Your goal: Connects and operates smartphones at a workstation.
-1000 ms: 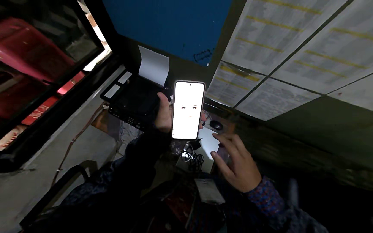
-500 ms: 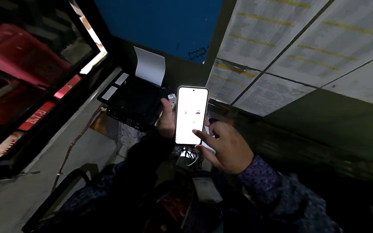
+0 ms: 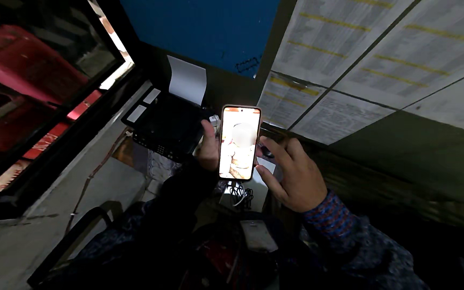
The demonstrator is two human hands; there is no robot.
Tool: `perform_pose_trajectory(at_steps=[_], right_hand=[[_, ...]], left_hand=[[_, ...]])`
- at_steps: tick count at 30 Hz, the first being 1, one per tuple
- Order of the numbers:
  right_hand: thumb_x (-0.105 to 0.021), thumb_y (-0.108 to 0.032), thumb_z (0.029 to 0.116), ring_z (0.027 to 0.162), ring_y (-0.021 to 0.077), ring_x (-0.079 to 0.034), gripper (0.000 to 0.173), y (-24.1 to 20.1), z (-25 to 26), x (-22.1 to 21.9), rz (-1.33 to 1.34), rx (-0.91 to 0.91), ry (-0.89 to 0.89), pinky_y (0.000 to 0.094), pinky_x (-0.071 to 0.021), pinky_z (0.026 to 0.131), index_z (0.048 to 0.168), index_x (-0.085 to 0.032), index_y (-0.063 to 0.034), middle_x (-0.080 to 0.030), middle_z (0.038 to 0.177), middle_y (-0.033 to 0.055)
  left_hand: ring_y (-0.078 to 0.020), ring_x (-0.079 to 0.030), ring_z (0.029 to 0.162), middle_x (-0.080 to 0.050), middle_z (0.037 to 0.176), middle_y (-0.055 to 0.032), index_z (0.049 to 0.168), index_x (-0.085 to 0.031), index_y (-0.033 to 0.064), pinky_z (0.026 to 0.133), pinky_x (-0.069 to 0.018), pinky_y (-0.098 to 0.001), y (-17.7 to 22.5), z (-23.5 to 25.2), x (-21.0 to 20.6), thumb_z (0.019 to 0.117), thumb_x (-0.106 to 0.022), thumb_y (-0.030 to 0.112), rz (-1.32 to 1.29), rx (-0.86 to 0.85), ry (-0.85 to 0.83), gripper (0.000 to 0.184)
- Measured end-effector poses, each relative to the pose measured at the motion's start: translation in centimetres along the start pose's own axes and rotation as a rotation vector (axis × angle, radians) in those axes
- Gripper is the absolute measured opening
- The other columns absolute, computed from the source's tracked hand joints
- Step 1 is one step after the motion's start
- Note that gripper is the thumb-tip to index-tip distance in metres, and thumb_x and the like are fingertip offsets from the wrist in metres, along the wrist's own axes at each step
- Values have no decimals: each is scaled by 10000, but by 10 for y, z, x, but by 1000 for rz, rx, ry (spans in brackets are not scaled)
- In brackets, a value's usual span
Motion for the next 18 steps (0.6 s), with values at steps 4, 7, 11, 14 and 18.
perform_pose_trajectory(at_steps=[4, 7, 11, 14, 18], right_hand=[[-536, -512, 1007, 774, 218, -597, 576, 1, 8, 4, 0, -22, 22, 403, -528, 586, 1482, -557, -187, -591, 1028, 118], [-536, -514, 998, 770, 220, -585, 600, 2, 20, 12, -19, -34, 40, 400, -510, 569, 1507, -535, -197, -585, 1035, 118], [-517, -542, 999, 774, 227, -569, 635, 3, 33, 18, -63, -50, 33, 392, -494, 562, 1545, -489, -220, -559, 1018, 108], [-503, -535, 1013, 769, 216, -571, 595, 4, 33, 19, -64, -30, 12, 386, -503, 571, 1509, -542, -209, -559, 996, 96], [-537, -451, 1015, 743, 168, -553, 458, 4, 21, 17, 57, 62, 20, 345, -492, 573, 1349, -684, -172, -564, 947, 70]], left_hand=[[-333, -680, 1047, -641, 1232, -244, 1534, -402, 82, 910, -578, -498, -2, 3, -3, 810, -302, 945, -3, -46, -15, 1131], [-206, -688, 1137, -687, 1284, -86, 1455, -540, 210, 942, -589, -430, -4, 5, -15, 860, -339, 892, 16, -83, 11, 926], [-109, -703, 1088, -719, 1216, -26, 1410, -570, 186, 909, -603, -325, -1, 5, -37, 967, -191, 781, 222, -129, 75, 833], [-124, -716, 800, -722, 945, -34, 1221, -609, 215, 643, -615, -325, 8, 10, -86, 989, 1, 701, 295, -1, 337, 814], [-189, -675, 1175, -686, 1304, -61, 1446, -559, 232, 976, -577, -428, -7, 7, -22, 899, -290, 861, 60, -120, 24, 876]])
Point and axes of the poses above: each hand's wrist, its own z-axis towards the middle knuckle, its own x-axis out of the back of the hand, y = z × x, the point moved 1 cm from there along z, towards the middle knuckle
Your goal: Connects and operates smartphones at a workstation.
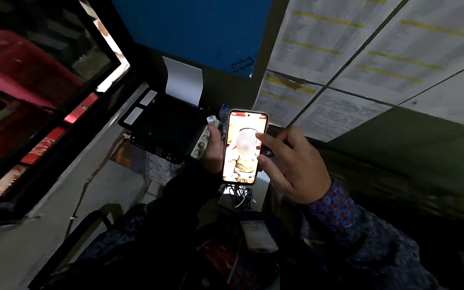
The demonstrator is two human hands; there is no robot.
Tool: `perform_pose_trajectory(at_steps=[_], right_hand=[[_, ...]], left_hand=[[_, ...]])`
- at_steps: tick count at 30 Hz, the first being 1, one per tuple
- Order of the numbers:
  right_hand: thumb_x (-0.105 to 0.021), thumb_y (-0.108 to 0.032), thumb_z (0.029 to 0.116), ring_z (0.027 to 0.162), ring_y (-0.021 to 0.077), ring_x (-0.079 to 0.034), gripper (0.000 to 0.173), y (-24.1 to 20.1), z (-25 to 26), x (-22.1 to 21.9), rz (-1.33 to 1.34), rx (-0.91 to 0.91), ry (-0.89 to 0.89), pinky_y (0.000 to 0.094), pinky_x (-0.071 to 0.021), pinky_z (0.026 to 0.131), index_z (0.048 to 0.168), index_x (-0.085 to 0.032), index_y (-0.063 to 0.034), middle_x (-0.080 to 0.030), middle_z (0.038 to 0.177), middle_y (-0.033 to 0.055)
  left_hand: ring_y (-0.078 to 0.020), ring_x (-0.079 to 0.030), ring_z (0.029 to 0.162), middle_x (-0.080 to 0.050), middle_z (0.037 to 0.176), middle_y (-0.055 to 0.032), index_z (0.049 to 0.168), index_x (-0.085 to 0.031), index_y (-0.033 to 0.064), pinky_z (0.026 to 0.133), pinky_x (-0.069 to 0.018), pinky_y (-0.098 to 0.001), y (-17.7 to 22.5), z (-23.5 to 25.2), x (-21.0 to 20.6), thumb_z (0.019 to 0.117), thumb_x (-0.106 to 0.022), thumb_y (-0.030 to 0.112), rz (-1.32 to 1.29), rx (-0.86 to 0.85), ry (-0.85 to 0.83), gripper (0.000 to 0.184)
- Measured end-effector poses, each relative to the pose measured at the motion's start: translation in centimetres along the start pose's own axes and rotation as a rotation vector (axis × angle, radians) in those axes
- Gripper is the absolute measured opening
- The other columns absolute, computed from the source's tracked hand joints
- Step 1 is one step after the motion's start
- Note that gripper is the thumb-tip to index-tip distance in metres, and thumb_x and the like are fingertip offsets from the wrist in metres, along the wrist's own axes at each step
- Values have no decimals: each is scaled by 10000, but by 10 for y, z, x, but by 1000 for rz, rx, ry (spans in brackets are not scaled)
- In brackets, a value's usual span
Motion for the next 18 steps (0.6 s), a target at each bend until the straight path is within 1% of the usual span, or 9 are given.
perform_pose_trajectory(at_steps=[1, 2, 3, 5, 7, 10, 13, 15, 18], right_hand=[[-545, -438, 1014, 745, 157, -560, 447, -1, -4, -1, 31, 10, 8, 341, -501, 582, 1335, -688, -162, -573, 940, 64], [-551, -428, 1012, 747, 151, -563, 442, -3, -6, -2, 52, 15, 14, 338, -509, 593, 1331, -689, -154, -581, 935, 59], [-554, -419, 1012, 752, 151, -564, 438, -4, -9, -3, 64, 16, 16, 342, -511, 603, 1335, -684, -153, -585, 929, 55], [-550, -427, 1017, 750, 157, -566, 444, -5, -14, -6, 62, 13, 11, 348, -508, 602, 1345, -678, -156, -586, 925, 58], [-539, -436, 1025, 761, 172, -579, 451, -6, -18, -8, 42, 5, -7, 361, -517, 607, 1363, -665, -166, -588, 936, 70], [-534, -439, 1026, 752, 183, -576, 451, -8, -21, -10, 13, 3, -15, 361, -511, 597, 1373, -664, -182, -592, 944, 82], [-533, -444, 1026, 730, 181, -561, 453, -9, -22, -10, -9, 7, 4, 354, -496, 578, 1374, -666, -187, -585, 933, 83], [-530, -453, 1027, 738, 185, -567, 459, -9, -21, -9, -25, 7, 20, 356, -500, 583, 1373, -665, -183, -585, 943, 87], [-539, -459, 1023, 724, 177, -561, 471, -8, -15, -5, -39, 3, 43, 351, -497, 574, 1379, -663, -176, -585, 957, 93]], left_hand=[[-202, -664, 1197, -672, 1327, -75, 1455, -548, 217, 997, -565, -434, -2, 0, 4, 887, -308, 871, -25, -1, -7, 899], [-234, -646, 1211, -641, 1357, -110, 1476, -509, 184, 1004, -551, -456, -4, 1, 9, 876, -302, 885, -28, -5, -4, 946], [-247, -638, 1228, -624, 1383, -125, 1494, -484, 171, 1013, -546, -468, -5, 1, 12, 865, -286, 899, -15, -11, 7, 982], [-268, -630, 1238, -602, 1407, -147, 1512, -459, 162, 1012, -542, -486, -6, 1, 14, 863, -301, 900, -24, -7, 0, 995], [-267, -620, 1252, -591, 1422, -144, 1513, -458, 171, 1024, -531, -478, -6, 2, 13, 868, -331, 888, -50, -3, -19, 973], [-261, -613, 1266, -582, 1436, -141, 1524, -442, 165, 1036, -529, -459, -2, 2, 5, 893, -277, 868, 4, -19, 13, 959], [-276, -607, 1277, -562, 1461, -152, 1519, -446, 148, 1028, -536, -464, -2, 2, 3, 905, -283, 854, 41, -47, 50, 950], [-288, -602, 1279, -544, 1477, -160, 1534, -416, 159, 1023, -535, -475, -3, 1, 6, 903, -280, 857, 30, -43, 39, 951], [-282, -667, 1162, -619, 1363, -179, 1508, -455, 121, 956, -574, -470, -4, 1, 8, 882, -306, 876, -2, -11, 7, 993]])
Point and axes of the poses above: each hand's wrist, its own z-axis towards the middle knuckle, its own x-axis out of the back of the hand, y = z × x, the point moved 1 cm from there along z, towards the middle knuckle
